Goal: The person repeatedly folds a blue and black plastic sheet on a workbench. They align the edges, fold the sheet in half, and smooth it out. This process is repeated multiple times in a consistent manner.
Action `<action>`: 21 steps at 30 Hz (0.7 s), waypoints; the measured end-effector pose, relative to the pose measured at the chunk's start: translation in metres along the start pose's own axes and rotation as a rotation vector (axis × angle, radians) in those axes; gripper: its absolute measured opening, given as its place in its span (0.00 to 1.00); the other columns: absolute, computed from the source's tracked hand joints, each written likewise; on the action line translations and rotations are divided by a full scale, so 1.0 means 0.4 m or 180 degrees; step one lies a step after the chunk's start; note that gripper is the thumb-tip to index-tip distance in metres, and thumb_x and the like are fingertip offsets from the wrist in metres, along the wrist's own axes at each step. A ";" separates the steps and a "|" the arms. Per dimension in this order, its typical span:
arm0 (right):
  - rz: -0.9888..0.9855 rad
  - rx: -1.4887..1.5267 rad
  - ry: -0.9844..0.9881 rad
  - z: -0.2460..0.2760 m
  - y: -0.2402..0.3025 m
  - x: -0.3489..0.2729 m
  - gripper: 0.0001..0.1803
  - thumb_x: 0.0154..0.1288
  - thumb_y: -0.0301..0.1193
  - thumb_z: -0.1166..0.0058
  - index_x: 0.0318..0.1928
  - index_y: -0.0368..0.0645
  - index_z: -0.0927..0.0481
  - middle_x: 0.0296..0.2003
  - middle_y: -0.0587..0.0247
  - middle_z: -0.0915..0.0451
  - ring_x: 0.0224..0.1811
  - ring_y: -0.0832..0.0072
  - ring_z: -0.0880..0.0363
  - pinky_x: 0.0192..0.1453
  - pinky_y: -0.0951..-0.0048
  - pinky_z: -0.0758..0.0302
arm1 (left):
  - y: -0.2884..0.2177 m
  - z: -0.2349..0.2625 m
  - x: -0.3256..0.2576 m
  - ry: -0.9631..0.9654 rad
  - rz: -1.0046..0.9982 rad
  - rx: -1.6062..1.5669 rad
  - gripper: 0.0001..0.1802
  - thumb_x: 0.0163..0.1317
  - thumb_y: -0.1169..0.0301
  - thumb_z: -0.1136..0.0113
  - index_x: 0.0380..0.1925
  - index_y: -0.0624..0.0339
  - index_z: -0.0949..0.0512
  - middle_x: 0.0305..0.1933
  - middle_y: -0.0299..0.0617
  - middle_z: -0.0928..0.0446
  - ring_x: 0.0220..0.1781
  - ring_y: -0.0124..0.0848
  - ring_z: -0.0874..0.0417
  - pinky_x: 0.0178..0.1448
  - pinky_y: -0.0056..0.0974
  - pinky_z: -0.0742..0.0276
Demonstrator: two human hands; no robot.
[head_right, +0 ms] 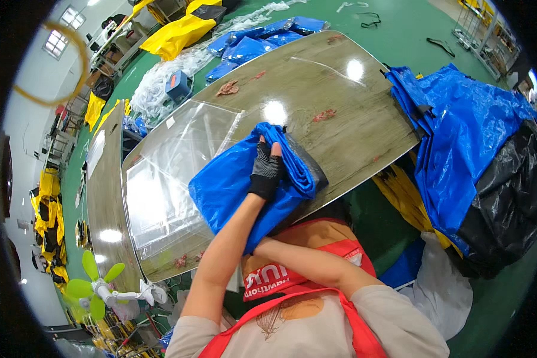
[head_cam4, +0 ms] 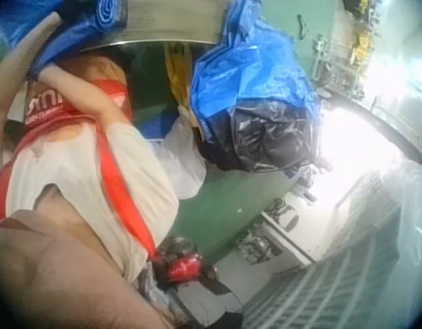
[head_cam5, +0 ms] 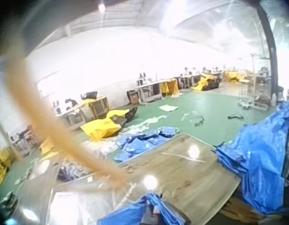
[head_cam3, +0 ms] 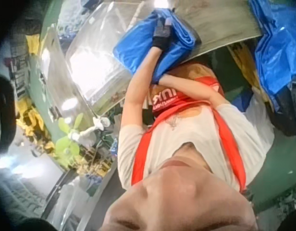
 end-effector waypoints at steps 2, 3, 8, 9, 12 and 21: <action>0.0271 0.0224 0.0116 0.019 0.030 -0.056 0.28 0.68 0.40 0.62 0.66 0.44 0.40 0.65 0.47 0.39 0.67 0.59 0.40 0.71 0.57 0.49 | 0.038 0.034 0.009 0.0059 -0.0095 0.0242 0.41 0.66 0.50 0.58 0.70 0.61 0.58 0.41 0.71 0.24 0.42 0.63 0.22 0.45 0.53 0.27; 0.0478 0.0381 0.0195 0.040 0.037 -0.112 0.27 0.69 0.39 0.63 0.66 0.45 0.40 0.65 0.48 0.40 0.67 0.59 0.40 0.71 0.58 0.49 | 0.084 0.036 0.015 -0.0134 -0.0346 0.0282 0.42 0.66 0.50 0.58 0.70 0.62 0.59 0.41 0.70 0.24 0.42 0.62 0.22 0.43 0.53 0.26; 0.0339 0.0043 0.1027 0.416 -0.016 -0.138 0.26 0.65 0.41 0.55 0.61 0.42 0.33 0.60 0.49 0.32 0.63 0.59 0.34 0.69 0.61 0.43 | -0.055 0.035 0.015 0.0700 0.1011 0.1863 0.40 0.68 0.48 0.60 0.69 0.66 0.52 0.53 0.72 0.30 0.52 0.57 0.23 0.52 0.54 0.28; 0.0469 0.0006 0.0603 0.476 -0.022 -0.083 0.27 0.61 0.42 0.51 0.58 0.41 0.29 0.56 0.48 0.29 0.61 0.58 0.33 0.69 0.61 0.42 | 0.090 0.050 0.040 0.0459 -0.0100 0.2513 0.38 0.66 0.47 0.59 0.68 0.63 0.47 0.54 0.68 0.29 0.53 0.55 0.24 0.55 0.57 0.31; 0.0624 -0.0666 -0.1003 0.474 -0.296 -0.077 0.34 0.55 0.52 0.45 0.53 0.38 0.25 0.53 0.45 0.26 0.59 0.55 0.30 0.69 0.58 0.44 | -0.005 0.067 0.147 0.0810 -0.1459 0.4798 0.32 0.63 0.46 0.55 0.62 0.53 0.32 0.62 0.58 0.33 0.62 0.51 0.32 0.66 0.58 0.44; 0.1095 -0.1170 -0.0623 0.495 -0.315 -0.335 0.22 0.57 0.33 0.46 0.55 0.56 0.25 0.50 0.55 0.22 0.54 0.61 0.24 0.63 0.49 0.36 | 0.063 0.190 -0.119 0.1987 -0.0888 0.1104 0.34 0.63 0.50 0.47 0.64 0.55 0.36 0.69 0.53 0.42 0.71 0.47 0.43 0.73 0.44 0.48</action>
Point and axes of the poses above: each hand's wrist, its own x-axis towards the middle knuckle, its own z-axis out of the back of the hand, y = z × x, the point moved 3 cm from there along x, towards the middle knuckle
